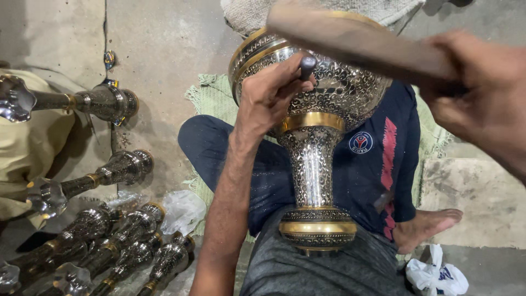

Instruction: The person sits on the floor with an ornate metal vase across their lap and chisels its decorative surface, holding a punch against the metal with one hand and striking it with a wooden mallet in the other. They reposition the punch repeatedly across the patterned bowl and stem of the vase.

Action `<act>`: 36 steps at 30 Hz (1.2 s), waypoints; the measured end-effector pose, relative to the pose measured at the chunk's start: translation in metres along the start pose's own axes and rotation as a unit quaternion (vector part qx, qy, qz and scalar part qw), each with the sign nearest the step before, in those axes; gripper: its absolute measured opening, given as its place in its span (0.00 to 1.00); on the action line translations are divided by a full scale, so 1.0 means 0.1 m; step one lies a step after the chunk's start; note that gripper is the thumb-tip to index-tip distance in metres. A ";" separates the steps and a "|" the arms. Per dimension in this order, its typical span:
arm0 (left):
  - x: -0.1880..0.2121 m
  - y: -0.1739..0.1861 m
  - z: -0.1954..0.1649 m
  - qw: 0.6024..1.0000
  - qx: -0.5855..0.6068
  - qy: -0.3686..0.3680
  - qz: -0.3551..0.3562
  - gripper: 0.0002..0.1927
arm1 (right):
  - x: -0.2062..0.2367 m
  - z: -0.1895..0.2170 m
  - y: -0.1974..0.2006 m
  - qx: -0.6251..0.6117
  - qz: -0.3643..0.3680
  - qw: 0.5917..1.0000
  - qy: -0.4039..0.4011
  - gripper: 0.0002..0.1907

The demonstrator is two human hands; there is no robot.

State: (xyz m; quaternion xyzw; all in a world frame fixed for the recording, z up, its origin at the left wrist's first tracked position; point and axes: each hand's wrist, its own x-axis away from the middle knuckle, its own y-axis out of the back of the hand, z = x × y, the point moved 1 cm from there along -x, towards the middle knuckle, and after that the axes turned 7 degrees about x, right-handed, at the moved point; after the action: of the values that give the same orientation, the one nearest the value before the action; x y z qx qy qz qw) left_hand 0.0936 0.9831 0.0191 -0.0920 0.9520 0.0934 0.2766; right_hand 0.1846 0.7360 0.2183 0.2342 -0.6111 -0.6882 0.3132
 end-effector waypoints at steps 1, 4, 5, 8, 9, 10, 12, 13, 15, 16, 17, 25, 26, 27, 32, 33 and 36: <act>-0.01 0.00 0.00 1.000 0.007 0.007 0.001 0.18 | 0.01 -0.03 0.00 -0.015 0.041 0.998 -0.047 0.16; -0.02 0.00 -0.02 1.000 0.021 0.007 -0.009 0.18 | 0.03 -0.08 -0.02 -0.032 0.059 0.995 -0.073 0.19; -0.02 -0.01 -0.02 0.999 0.026 -0.008 -0.018 0.21 | 0.03 -0.09 -0.04 -0.034 0.047 0.996 -0.068 0.21; -0.02 -0.04 -0.02 0.999 0.034 0.001 -0.032 0.25 | -0.03 -0.14 -0.09 -0.236 -0.024 0.971 -0.040 0.16; -0.02 -0.04 -0.01 0.999 0.035 0.015 -0.032 0.25 | -0.05 -0.15 -0.12 -0.272 -0.042 0.961 -0.035 0.15; -0.02 -0.04 0.00 0.999 0.025 0.015 -0.031 0.25 | -0.06 -0.16 -0.17 -0.263 -0.053 0.962 -0.037 0.14; -0.02 -0.02 0.02 1.000 0.007 0.012 -0.026 0.24 | -0.07 -0.23 -0.21 -0.148 -0.047 0.988 -0.014 0.15; -0.03 -0.01 0.03 0.999 0.025 0.026 -0.032 0.24 | -0.06 -0.29 -0.19 -0.040 -0.028 0.999 0.015 0.18; -0.02 0.03 0.04 0.995 0.062 0.058 -0.043 0.25 | -0.05 -0.39 -0.22 0.053 -0.011 0.998 0.033 0.20; -0.03 0.04 0.04 0.997 0.042 0.056 -0.040 0.24 | -0.07 -0.43 -0.25 0.041 -0.017 0.999 0.022 0.19; -0.04 0.05 0.04 0.998 0.021 0.055 -0.039 0.24 | -0.08 -0.47 -0.27 0.029 -0.023 0.999 0.012 0.18; -0.14 0.10 0.06 0.998 0.032 0.045 0.014 0.28 | -0.12 -0.36 -0.32 -0.135 0.005 0.990 -0.050 0.20; -0.14 0.11 0.06 0.998 0.040 0.042 0.015 0.29 | -0.10 -0.34 -0.32 -0.192 0.037 0.975 -0.102 0.16; -0.15 0.11 0.05 0.998 0.050 0.038 0.018 0.30 | -0.09 -0.33 -0.30 -0.117 0.037 0.990 -0.070 0.15; -0.13 0.12 0.03 0.997 0.058 0.052 0.022 0.28 | -0.06 -0.36 -0.27 -0.112 0.062 0.989 -0.074 0.09; -0.14 0.12 0.03 0.997 0.054 0.050 0.027 0.29 | -0.07 -0.35 -0.27 -0.053 0.039 0.997 -0.042 0.11; -0.14 0.11 0.04 0.992 0.100 0.068 0.021 0.28 | -0.07 -0.33 -0.28 0.007 0.025 1.000 -0.017 0.12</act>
State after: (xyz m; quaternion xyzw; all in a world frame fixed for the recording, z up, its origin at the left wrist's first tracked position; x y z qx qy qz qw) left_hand 0.1048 0.9966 0.0254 -0.0496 0.9750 -0.0025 0.2167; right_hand 0.2085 0.7203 0.1852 0.2092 -0.6265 -0.6803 0.3178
